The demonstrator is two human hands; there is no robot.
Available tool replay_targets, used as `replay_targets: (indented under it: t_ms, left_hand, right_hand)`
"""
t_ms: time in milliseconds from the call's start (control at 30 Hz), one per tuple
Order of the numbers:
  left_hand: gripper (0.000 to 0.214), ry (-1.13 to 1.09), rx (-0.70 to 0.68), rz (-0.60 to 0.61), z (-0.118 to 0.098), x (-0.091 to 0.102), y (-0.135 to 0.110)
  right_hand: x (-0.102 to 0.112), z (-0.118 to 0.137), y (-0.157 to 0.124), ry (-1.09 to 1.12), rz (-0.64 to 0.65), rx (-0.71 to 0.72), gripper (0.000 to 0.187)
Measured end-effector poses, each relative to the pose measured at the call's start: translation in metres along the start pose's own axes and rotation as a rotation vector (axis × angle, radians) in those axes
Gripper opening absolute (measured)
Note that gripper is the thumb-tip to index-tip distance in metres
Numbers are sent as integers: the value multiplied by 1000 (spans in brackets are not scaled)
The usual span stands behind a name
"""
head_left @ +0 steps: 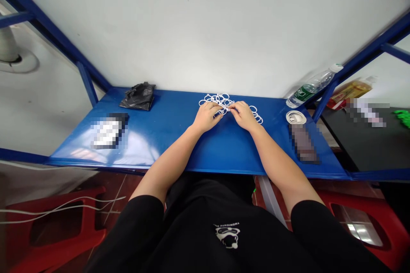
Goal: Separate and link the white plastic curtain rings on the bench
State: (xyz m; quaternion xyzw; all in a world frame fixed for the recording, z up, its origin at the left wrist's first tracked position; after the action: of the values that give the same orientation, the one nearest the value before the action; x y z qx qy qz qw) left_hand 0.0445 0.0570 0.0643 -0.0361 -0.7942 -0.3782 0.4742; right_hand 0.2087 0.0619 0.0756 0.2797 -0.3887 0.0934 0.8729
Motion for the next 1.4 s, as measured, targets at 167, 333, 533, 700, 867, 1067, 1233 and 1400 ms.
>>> replay_targets:
  t_ms: [167, 333, 533, 700, 867, 1067, 1233, 1400]
  left_hand:
    - [28, -45, -101, -19, -14, 6, 2]
    - [35, -72, -150, -46, -20, 8, 1]
    - [34, -56, -112, -29, -17, 6, 2]
    - [28, -77, -58, -81, -10, 11, 3]
    - [26, -105, -84, -71, -12, 11, 2]
    - [27, -110, -112, -98, -13, 12, 1]
    - [22, -113, -99, -70, -13, 11, 1]
    - [22, -112, -100, -68, -14, 12, 1]
  right_hand:
    - [-6, 9, -3, 378, -11, -73, 28]
    - [-15, 4, -5, 646, -60, -142, 38]
    - [-13, 0, -5, 660, -91, -212, 34]
    - [-15, -2, -4, 661, -105, -232, 34]
    - [-16, -10, -4, 688, -137, -277, 38]
    - [-19, -10, -3, 743, -68, -290, 39]
    - [-19, -7, -3, 760, -48, -286, 38]
    - [-23, -6, -4, 831, -33, -323, 38]
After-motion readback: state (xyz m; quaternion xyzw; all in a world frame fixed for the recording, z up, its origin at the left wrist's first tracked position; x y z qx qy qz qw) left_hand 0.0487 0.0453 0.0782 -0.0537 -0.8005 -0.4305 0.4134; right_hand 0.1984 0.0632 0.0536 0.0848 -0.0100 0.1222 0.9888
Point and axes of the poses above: each hand's wrist, its own y-axis towards the middle knuckle, its own x-axis out of the back of the hand, z = x × y, the point moved 9 cm from there along y, towards the middle knuckle, and after that the axes turned 7 degrees about y, right-handed, at the moved point
